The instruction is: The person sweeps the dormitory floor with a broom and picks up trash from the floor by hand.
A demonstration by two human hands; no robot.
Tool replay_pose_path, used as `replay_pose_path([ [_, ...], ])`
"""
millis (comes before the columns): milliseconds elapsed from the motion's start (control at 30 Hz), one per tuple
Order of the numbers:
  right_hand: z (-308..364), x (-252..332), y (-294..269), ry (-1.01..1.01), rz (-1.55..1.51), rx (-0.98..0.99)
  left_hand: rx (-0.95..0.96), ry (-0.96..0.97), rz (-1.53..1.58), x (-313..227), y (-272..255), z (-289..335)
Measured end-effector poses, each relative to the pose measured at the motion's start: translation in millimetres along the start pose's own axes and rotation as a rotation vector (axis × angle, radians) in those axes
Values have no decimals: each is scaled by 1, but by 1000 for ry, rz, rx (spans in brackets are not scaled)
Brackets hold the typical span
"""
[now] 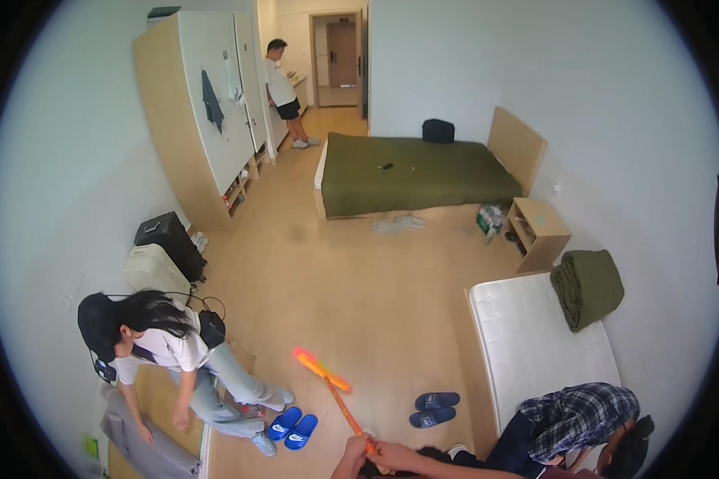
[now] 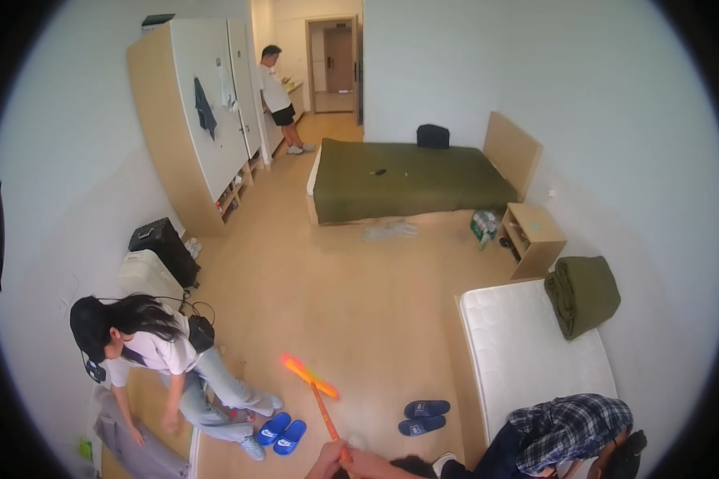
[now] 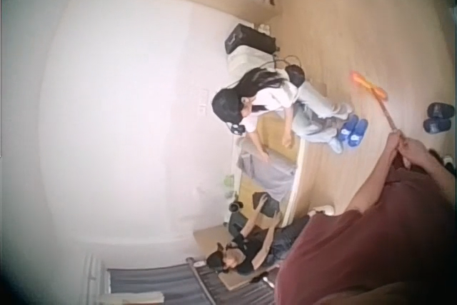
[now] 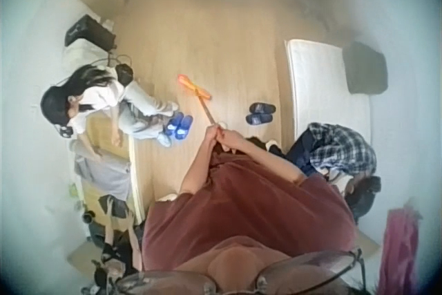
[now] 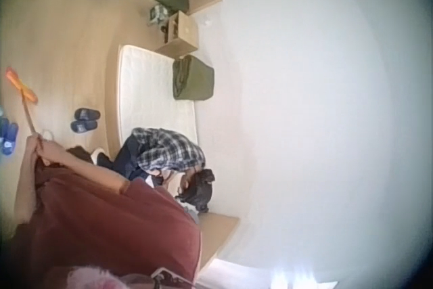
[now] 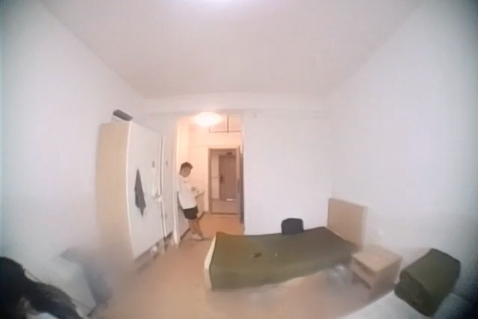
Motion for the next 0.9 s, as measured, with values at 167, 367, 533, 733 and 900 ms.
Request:
replay_pose_path([
  [167, -52, 51, -112, -106, 304, 148, -205, 47, -447, -108, 50, -27],
  [367, -131, 66, -228, -366, 441, -201, -178, 115, -640, -188, 92, -140],
  [533, -197, 58, -344, -333, 341, -256, -156, 104, -629, -256, 144, -225],
  [733, -324, -9, -452, -347, -129, 36, -113, 51, -435, -349, 247, -340],
  [900, -355, 12, -573, -565, 261, -48, -92, -26, -247, -411, 307, -395],
])
Point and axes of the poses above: each hand's wrist, its own z-axis away from the middle knuckle, its own y-axis out of the palm, x = y × z, the point moved 8 cm from there along -z, towards the middle knuckle, and after that the axes turned 2 degrees about z, right-handed, at the moved point
